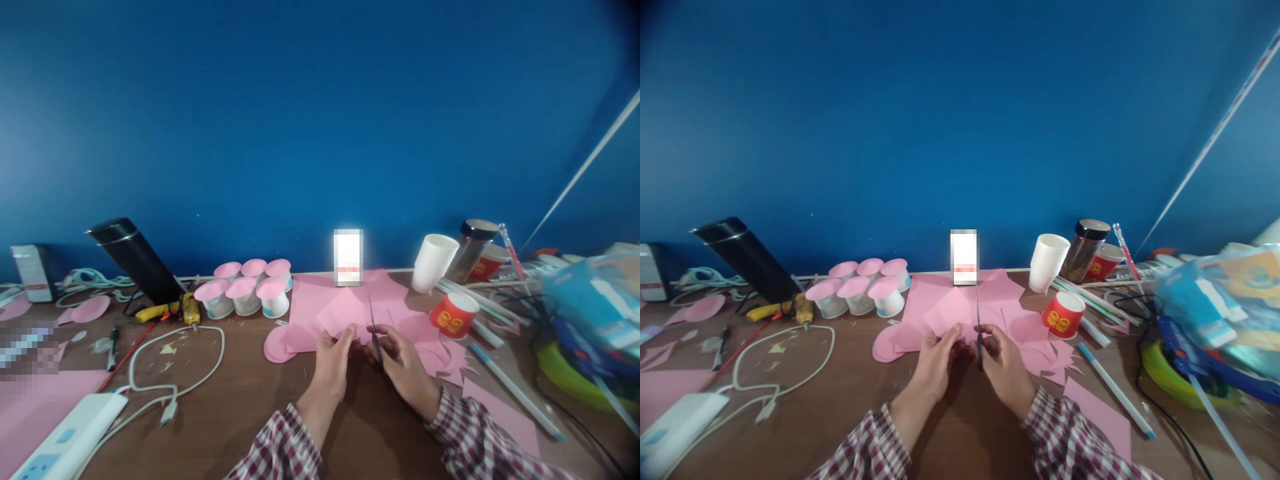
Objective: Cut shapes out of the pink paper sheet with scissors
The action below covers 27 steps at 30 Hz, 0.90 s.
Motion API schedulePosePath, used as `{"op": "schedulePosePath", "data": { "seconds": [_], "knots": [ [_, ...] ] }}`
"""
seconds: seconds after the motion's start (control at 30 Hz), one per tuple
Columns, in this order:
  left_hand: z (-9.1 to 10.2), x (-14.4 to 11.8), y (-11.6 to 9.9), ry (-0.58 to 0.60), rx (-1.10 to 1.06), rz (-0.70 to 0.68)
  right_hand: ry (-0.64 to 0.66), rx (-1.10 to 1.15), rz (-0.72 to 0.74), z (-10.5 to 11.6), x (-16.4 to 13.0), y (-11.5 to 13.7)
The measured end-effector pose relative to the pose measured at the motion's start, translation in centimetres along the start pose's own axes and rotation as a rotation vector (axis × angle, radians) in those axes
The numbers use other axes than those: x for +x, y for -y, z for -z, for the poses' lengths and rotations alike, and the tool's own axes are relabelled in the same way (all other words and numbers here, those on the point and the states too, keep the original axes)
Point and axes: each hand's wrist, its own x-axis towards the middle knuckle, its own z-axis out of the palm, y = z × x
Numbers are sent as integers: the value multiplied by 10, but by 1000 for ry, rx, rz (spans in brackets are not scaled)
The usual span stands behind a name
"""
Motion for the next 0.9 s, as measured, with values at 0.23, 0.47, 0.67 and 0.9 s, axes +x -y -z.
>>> {"op": "schedulePosePath", "data": {
  "seconds": [0.23,0.47,0.67,0.9],
  "knots": [
    [-2,-2,-2,-12,-24,13,6,6,-3,0,1,-1],
    [-2,-1,-3,-22,-14,11,7,-12,10,1,1,-4],
    [-1,-1,-3,-24,-11,12,5,-17,15,2,0,-4],
    [-3,-2,-4,-21,-12,13,16,-6,6,0,-1,-2]
  ]
}}
